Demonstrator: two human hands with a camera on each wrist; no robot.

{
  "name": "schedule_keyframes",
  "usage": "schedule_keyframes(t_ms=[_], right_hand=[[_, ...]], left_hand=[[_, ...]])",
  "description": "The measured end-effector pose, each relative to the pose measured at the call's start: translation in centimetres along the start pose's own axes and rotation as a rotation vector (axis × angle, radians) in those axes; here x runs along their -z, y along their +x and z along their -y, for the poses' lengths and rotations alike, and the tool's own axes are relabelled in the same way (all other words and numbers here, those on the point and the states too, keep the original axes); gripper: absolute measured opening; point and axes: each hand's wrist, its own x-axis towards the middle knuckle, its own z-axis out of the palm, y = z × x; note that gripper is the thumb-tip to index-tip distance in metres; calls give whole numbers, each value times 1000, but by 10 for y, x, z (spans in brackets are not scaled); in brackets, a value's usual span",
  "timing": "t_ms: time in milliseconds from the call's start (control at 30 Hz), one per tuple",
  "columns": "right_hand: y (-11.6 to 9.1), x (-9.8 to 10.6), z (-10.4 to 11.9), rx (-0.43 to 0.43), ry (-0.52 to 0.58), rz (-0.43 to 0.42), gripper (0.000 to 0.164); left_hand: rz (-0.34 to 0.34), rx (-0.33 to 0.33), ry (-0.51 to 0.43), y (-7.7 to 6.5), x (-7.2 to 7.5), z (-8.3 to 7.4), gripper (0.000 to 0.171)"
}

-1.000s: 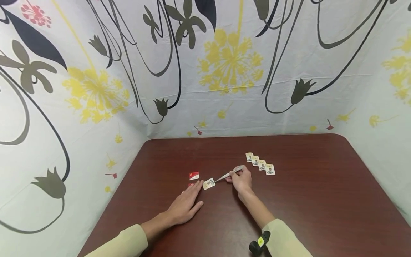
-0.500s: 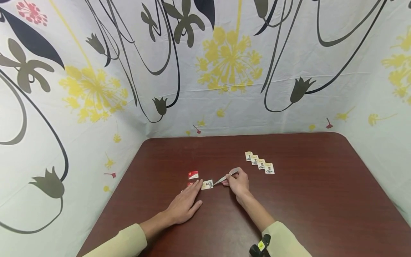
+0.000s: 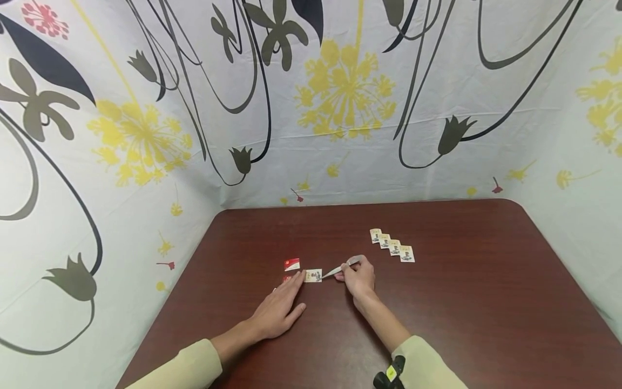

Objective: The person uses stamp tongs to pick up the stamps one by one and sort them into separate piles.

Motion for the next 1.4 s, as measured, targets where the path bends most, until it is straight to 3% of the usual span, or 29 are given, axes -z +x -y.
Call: schedule_keyframes(t_ms=[467, 867, 1133, 1400], right_hand=[[-4, -7, 0, -2, 41, -48, 14], [12, -8, 5, -4, 45, -37, 13], [19, -10, 9, 11, -36, -16, 12], [9, -4, 12, 26, -90, 28, 13]], left_hand=[[0, -12, 23, -2, 1, 1, 70], [30, -9, 7, 1, 4, 0, 70], [28, -16, -4, 0, 3, 0, 70], [12, -19, 1, 0, 3, 1, 70]])
